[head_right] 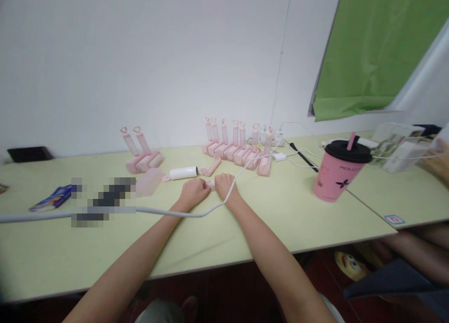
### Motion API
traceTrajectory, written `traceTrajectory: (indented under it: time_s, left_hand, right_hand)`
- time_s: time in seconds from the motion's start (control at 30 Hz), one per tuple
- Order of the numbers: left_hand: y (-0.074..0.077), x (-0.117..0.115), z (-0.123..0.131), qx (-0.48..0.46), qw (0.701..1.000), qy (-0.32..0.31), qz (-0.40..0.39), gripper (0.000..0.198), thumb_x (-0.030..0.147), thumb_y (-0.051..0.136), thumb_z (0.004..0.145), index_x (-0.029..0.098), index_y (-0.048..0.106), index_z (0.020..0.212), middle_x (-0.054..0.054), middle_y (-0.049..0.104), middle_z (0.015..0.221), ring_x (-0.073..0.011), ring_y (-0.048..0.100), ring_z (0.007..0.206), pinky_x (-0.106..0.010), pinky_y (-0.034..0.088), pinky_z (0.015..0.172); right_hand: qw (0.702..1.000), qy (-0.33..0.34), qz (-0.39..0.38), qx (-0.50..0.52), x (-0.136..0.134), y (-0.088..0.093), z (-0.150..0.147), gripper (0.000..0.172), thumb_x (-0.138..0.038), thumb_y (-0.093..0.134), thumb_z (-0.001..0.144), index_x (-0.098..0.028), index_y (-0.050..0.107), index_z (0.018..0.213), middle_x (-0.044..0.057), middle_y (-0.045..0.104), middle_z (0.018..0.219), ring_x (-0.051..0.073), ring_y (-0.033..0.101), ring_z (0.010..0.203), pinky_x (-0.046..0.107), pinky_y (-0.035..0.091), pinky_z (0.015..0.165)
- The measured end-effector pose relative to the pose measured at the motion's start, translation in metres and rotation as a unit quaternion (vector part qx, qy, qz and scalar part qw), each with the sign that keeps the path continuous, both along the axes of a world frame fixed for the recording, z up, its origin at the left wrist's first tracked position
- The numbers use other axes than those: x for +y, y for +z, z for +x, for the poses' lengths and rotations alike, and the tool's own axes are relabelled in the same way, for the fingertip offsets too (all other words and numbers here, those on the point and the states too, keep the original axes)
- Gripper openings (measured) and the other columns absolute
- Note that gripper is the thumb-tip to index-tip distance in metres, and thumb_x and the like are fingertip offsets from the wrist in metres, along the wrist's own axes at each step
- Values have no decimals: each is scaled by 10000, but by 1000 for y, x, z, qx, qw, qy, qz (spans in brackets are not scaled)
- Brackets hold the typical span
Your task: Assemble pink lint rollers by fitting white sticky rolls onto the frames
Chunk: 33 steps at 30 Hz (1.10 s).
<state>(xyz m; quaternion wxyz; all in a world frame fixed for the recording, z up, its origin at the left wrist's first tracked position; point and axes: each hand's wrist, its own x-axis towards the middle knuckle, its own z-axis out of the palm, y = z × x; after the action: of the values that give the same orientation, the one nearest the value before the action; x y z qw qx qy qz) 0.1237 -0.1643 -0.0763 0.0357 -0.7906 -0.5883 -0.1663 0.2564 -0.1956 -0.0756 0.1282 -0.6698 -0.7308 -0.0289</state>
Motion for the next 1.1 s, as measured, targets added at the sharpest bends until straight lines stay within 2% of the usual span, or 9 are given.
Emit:
traceTrajectory:
  time_s: [0.1, 0.17, 0.23, 0.33, 0.47, 0.57, 0.67, 0.97, 1.1]
  left_hand:
    - [13, 16, -22, -126, 985, 120, 4, 384, 343, 368, 799, 81, 645, 751, -116, 644, 656, -193, 594, 627, -268, 414, 562]
    - [21, 24, -40, -135, 979, 153, 24, 454, 345, 292, 829, 52, 639, 832, -147, 650, 722, -209, 598, 675, -275, 404, 553]
    - [23, 27, -51, -114, 978, 166, 56, 405, 372, 347, 800, 107, 653, 803, -139, 658, 734, -236, 607, 722, -289, 401, 579]
    - [18, 19, -46, -28, 991, 107, 73, 354, 368, 375, 787, 155, 655, 748, -135, 666, 740, -251, 614, 731, -300, 402, 599]
    - [10, 4, -25, 82, 995, -15, 59, 309, 374, 417, 788, 153, 632, 810, -122, 664, 770, -236, 618, 745, -297, 415, 646]
    - [6, 1, -23, 104, 990, -78, 58, 353, 430, 440, 796, 148, 589, 948, -114, 655, 853, -230, 608, 782, -308, 426, 695]
    - [3, 5, -30, 108, 981, -135, 82, 375, 434, 428, 823, 141, 547, 1023, -128, 614, 985, -236, 572, 902, -332, 418, 788]
    - [0, 16, -39, 68, 977, -189, 74, 351, 455, 425, 850, 158, 531, 1004, -96, 545, 998, -211, 504, 931, -339, 391, 828]
    - [9, 21, -54, 34, 981, -118, 150, 323, 418, 337, 894, 178, 550, 928, -83, 561, 942, -205, 505, 898, -331, 372, 803]
  right_hand:
    - [992, -85, 53, 70, 3, 2, 4, 360, -250, 313, 913, -128, 651, 945, 155, 641, 931, 211, 585, 895, 283, 415, 751]
    - [982, -129, 86, 105, 7, 2, 9, 418, -267, 267, 918, -134, 664, 920, 145, 654, 909, 207, 595, 865, 277, 414, 725]
    - [978, -141, 98, 118, 12, 0, 14, 431, -287, 261, 913, -144, 668, 907, 132, 663, 896, 202, 602, 848, 273, 413, 706]
    - [984, -131, 65, 105, 18, -8, 20, 390, -323, 318, 891, -141, 663, 886, 133, 667, 901, 208, 608, 853, 276, 412, 698]
    - [995, -63, 31, 77, 20, -19, 24, 280, -320, 403, 855, -166, 624, 935, 103, 662, 923, 204, 602, 886, 282, 409, 737]
    - [996, -4, 47, 74, 20, -22, 26, 234, -258, 443, 840, -193, 558, 1033, 67, 634, 989, 180, 580, 930, 264, 400, 777]
    - [997, 5, 49, 57, 20, -22, 27, 238, -250, 387, 885, -186, 531, 1063, 86, 581, 1057, 175, 556, 959, 266, 394, 807]
    - [997, 16, 38, 62, 18, -23, 31, 282, -267, 356, 908, -225, 528, 1128, 90, 500, 1128, 183, 519, 1008, 288, 394, 838]
    - [987, -55, 80, 129, 19, -21, 39, 352, -233, 407, 853, -237, 486, 1196, 69, 481, 1204, 187, 520, 1011, 284, 401, 819]
